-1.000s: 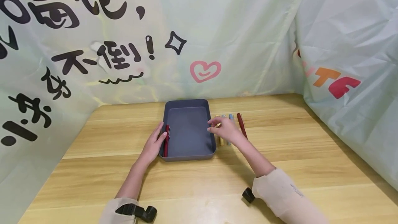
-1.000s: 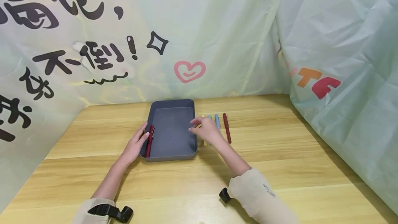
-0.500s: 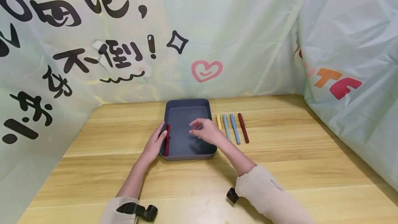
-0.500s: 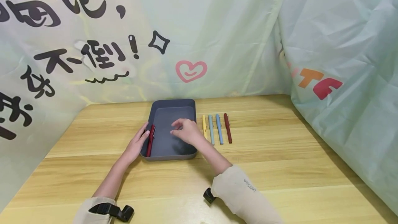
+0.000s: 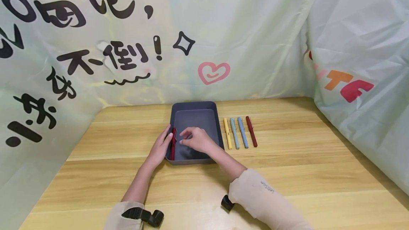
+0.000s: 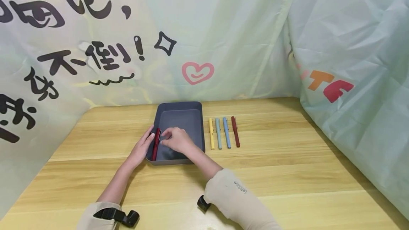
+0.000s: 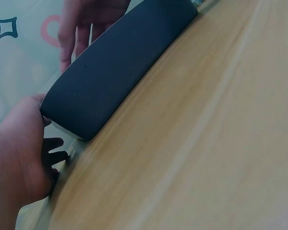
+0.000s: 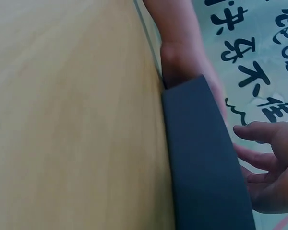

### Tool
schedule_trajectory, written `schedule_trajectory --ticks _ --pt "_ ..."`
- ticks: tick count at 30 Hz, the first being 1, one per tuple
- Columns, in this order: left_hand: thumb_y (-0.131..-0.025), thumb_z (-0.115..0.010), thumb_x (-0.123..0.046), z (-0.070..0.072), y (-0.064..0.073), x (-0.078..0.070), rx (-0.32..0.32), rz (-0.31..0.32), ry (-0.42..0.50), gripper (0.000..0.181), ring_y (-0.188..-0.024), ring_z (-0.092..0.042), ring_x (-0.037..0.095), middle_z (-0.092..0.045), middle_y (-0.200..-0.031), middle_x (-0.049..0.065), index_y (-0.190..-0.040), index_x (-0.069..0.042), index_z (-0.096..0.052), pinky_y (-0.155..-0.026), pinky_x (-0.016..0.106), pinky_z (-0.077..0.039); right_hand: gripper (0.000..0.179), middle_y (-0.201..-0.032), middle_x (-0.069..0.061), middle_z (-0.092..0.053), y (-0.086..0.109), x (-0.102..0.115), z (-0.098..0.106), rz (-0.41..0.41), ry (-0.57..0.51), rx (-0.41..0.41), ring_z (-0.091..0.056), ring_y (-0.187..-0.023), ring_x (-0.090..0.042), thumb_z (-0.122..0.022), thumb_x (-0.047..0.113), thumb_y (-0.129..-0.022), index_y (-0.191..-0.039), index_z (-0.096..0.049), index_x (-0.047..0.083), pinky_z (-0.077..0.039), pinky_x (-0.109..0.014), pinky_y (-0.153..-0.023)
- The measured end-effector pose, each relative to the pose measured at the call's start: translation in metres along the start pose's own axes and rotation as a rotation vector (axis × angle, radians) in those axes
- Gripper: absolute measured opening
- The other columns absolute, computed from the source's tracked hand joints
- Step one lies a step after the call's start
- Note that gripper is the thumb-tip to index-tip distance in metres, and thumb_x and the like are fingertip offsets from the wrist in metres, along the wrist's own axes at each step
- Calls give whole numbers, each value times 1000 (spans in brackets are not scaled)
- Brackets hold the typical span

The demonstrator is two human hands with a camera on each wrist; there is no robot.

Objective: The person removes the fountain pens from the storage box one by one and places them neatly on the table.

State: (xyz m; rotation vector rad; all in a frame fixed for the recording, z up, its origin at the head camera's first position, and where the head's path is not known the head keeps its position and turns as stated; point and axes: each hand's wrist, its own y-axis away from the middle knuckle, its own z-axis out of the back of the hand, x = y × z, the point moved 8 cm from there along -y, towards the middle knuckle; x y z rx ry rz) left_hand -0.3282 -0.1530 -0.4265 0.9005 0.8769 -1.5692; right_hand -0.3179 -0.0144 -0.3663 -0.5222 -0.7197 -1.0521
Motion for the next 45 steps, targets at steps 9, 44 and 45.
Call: schedule_trajectory --ticks 9,44,45 --pt "-101 -34 -32 -1 0 -1 7 -3 19 52 -134 -14 34 -18 -148 18 -148 -13 -20 -104 54 -14 20 -83 -1 -61 -10 3 -25 -12 -43 55 -60 -64 -15 -69 13 -83 -101 -67 4 -47 -23 -55" --pt "-101 -32 -35 1 1 1 0 15 -22 52 -134 -14 34 -18 -149 16 -148 -16 -20 -105 54 -13 16 -73 3 -58 -11 -13 -28 -3 175 16 -53 -66 -12 -76 15 -77 -91 -67 13 -43 -26 -58" --pt "-101 -32 -35 1 1 0 1 14 -22 52 -134 -14 34 -18 -149 16 -148 -16 -20 -105 54 -13 17 -74 3 -58 -11 -14 -26 -5 185 10 -53 -68 -13 -76 14 -76 -90 -67 13 -43 -27 -60"
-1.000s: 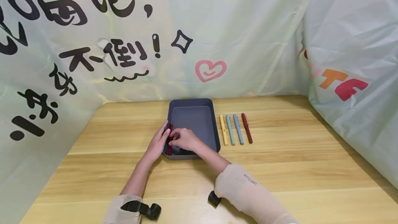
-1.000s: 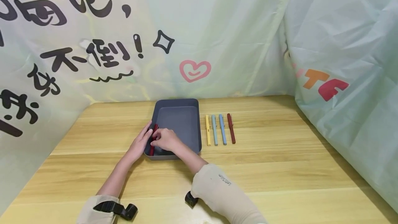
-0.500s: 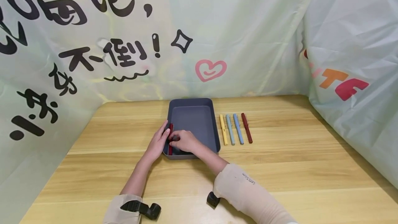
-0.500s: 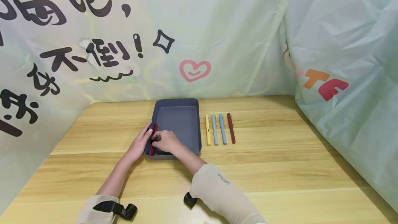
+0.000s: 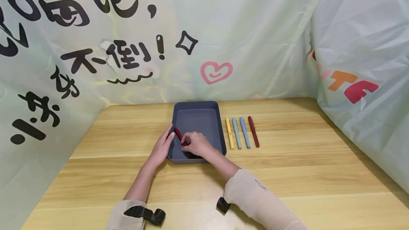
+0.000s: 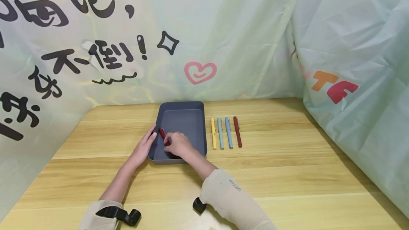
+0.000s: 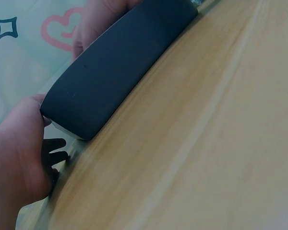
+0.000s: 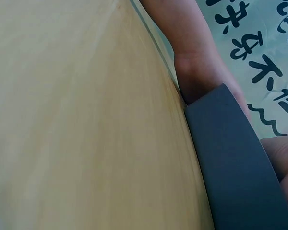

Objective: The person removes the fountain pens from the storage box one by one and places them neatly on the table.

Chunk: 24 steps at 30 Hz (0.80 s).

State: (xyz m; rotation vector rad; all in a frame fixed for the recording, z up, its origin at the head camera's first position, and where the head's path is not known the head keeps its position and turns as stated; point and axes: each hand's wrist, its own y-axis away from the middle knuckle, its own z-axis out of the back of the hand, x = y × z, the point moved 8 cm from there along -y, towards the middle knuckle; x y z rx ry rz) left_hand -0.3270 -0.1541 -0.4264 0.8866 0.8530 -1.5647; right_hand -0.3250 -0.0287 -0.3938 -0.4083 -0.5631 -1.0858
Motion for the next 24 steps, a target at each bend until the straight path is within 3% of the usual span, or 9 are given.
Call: schedule_trajectory --ticks 6,13,24 --pt "-101 -32 -35 1 0 0 -4 9 -4 52 -135 -14 32 -18 -149 14 -148 -18 -20 -105 53 -13 22 -79 0 -58 2 -7 5 -9 24 -24 -53 -75 -17 -76 9 -76 -95 -66 13 -45 -30 -65" --pt "-101 -32 -35 1 2 0 -1 19 -9 52 -135 -13 33 -18 -149 13 -148 -17 -20 -105 53 -12 33 -75 1 -54 3 -12 7 -43 3 -68 -51 -67 -15 -77 14 -75 -102 -59 8 -43 -29 -61" --pt "-101 -32 -34 0 0 -1 -5 17 -8 52 -135 -13 33 -18 -149 15 -148 -17 -20 -105 53 -12 19 -73 1 -58 3 -17 8 -125 13 -89 -54 -66 -11 -76 17 -77 -91 -68 6 -44 -26 -60"
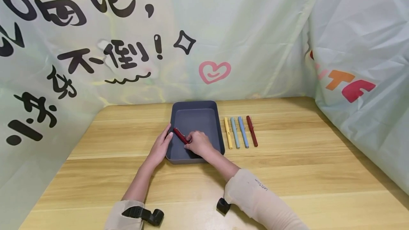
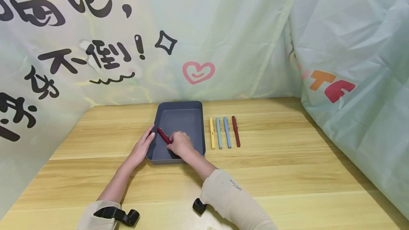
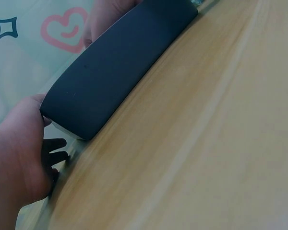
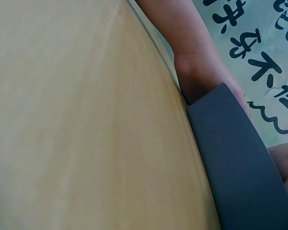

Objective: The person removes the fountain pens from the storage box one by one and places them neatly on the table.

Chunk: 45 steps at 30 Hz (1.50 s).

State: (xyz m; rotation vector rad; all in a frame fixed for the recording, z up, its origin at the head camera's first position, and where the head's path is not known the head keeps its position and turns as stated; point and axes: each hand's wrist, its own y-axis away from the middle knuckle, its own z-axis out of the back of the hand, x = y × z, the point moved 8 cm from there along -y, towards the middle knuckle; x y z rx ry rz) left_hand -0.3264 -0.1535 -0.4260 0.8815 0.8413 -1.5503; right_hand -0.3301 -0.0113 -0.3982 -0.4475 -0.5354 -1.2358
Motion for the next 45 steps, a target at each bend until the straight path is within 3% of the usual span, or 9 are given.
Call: schedule_trajectory --ticks 8,15,22,28,32,39,45 --pt "-101 -32 -32 -1 -1 -1 -4 -8 14 51 -134 -14 34 -18 -149 16 -148 -14 -21 -105 52 -12 14 -68 3 -58 2 1 3 -22 21 -7 -53 -62 -11 -75 14 -76 -86 -68 8 -45 -26 -58" --pt "-101 -32 -33 -1 -1 -2 3 -9 9 52 -135 -13 33 -18 -149 16 -148 -15 -20 -105 52 -12 19 -76 1 -61 0 -2 5 -49 -5 43 -54 -65 -14 -78 21 -75 -87 -68 9 -46 -27 -60" --pt "-101 -32 -35 -1 -2 -1 2 0 -6 52 -135 -13 34 -18 -149 15 -148 -18 -20 -105 54 -12 28 -83 -3 -62 1 -16 -1 -145 -277 159 -56 -61 -16 -77 22 -75 -96 -68 6 -49 -27 -55" --pt "-101 -32 -34 -1 -2 0 2 -5 1 52 -135 -13 33 -18 -149 15 -148 -17 -20 -105 52 -12 25 -78 -8 -61 3 -20 -8 -191 -505 244 -56 -59 -17 -72 12 -80 -100 -65 0 -51 -28 -54" --pt "-101 -32 -34 0 -1 0 1 -8 2 52 -135 -13 34 -18 -149 15 -148 -16 -20 -105 52 -12 22 -75 -10 -62 4 -17 -10 -199 -584 276 -59 -63 -16 -69 5 -81 -101 -65 -3 -53 -30 -58" --pt "-101 -31 -36 0 -1 1 5 -9 7 52 -135 -12 31 -17 -150 12 -148 -17 -19 -106 51 -12 22 -82 -11 -62 5 -17 -13 -202 -623 305 -61 -69 -18 -65 1 -82 -103 -64 -6 -54 -34 -63" --pt "-101 -32 -34 1 0 0 -10 -10 3 52 -135 -14 32 -18 -149 13 -148 -16 -21 -106 51 -12 24 -87 -15 -63 8 -19 -13 -209 -746 337 -62 -73 -21 -58 -4 -85 -109 -56 -5 -53 -36 -67"
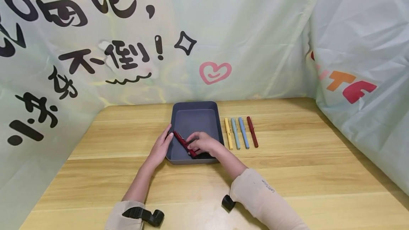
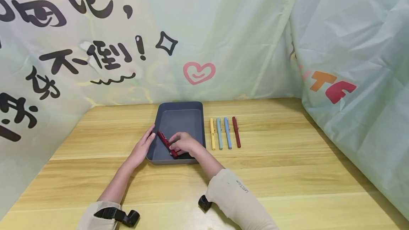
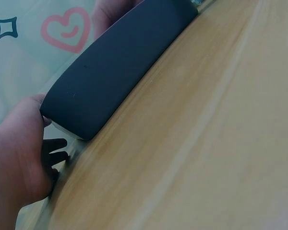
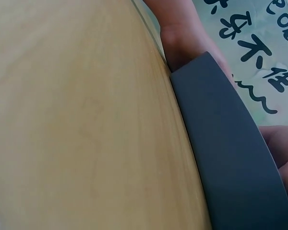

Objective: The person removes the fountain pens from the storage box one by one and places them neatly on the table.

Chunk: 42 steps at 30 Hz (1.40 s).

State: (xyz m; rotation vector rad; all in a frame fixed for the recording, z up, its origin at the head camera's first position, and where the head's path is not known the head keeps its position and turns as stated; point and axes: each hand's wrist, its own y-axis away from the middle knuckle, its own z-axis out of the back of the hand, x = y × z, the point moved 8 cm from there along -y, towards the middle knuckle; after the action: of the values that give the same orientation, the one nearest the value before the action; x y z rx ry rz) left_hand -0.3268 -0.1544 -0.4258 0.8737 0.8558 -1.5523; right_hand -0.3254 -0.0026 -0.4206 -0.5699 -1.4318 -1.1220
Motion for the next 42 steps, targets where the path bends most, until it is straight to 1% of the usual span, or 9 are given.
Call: schedule_trajectory --ticks 2,7,10,14,18,22,30,38,42 --pt "-101 -32 -34 0 0 0 1 2 -2 52 -135 -14 32 -18 -149 13 -148 -17 -21 -106 51 -12 22 -89 -16 -63 2 1 0 7 -20 14 -63 -74 -22 -55 -5 -87 -109 -56 -4 -53 -37 -68" --pt "-101 -32 -37 -1 0 3 9 26 -8 52 -135 -12 31 -17 -150 11 -148 -20 -20 -106 52 -12 24 -94 -13 -61 4 1 -3 -3 -11 34 -62 -74 -20 -50 -4 -90 -111 -62 -3 -52 -35 -71" --pt "-101 -32 -37 -1 0 3 9 29 -11 52 -135 -13 32 -17 -150 12 -148 -20 -20 -105 52 -12 24 -93 -11 -64 5 1 -2 -4 3 34 -61 -75 -18 -54 -3 -88 -111 -64 -2 -52 -34 -70" --pt "-101 -32 -36 -1 -1 2 8 16 -4 52 -135 -13 32 -17 -150 13 -148 -18 -19 -106 51 -12 26 -88 -9 -65 5 2 -2 7 18 35 -62 -74 -16 -60 -2 -85 -111 -64 -2 -53 -33 -68" --pt "-101 -32 -35 -1 -2 1 7 14 3 52 -135 -14 31 -18 -150 13 -148 -17 -20 -106 51 -12 28 -88 -9 -64 6 3 -1 21 30 34 -62 -72 -16 -61 -3 -84 -112 -64 -1 -53 -34 -66" --pt "-101 -32 -37 -1 -2 2 12 25 -5 53 -135 -13 32 -17 -150 13 -148 -19 -19 -105 52 -12 29 -93 -10 -63 6 3 1 34 38 31 -62 -76 -17 -60 -4 -84 -113 -63 -1 -53 -34 -67" --pt "-101 -32 -36 -1 -2 2 10 19 -7 52 -135 -13 31 -17 -150 12 -148 -18 -19 -106 51 -12 30 -95 -12 -62 11 8 4 58 53 20 -61 -81 -19 -57 -4 -86 -116 -60 -1 -53 -35 -68" --pt "-101 -32 -35 -1 -2 2 9 16 -5 52 -135 -13 32 -17 -149 14 -148 -16 -20 -106 51 -13 31 -97 -15 -61 16 14 11 105 80 -13 -60 -77 -20 -58 -5 -85 -116 -60 -2 -53 -35 -67" --pt "-101 -32 -37 -1 -2 3 10 21 -9 53 -135 -13 32 -17 -149 14 -148 -18 -20 -106 51 -13 31 -96 -14 -61 19 15 17 107 79 -44 -60 -77 -21 -59 -4 -85 -116 -60 -2 -53 -35 -67"
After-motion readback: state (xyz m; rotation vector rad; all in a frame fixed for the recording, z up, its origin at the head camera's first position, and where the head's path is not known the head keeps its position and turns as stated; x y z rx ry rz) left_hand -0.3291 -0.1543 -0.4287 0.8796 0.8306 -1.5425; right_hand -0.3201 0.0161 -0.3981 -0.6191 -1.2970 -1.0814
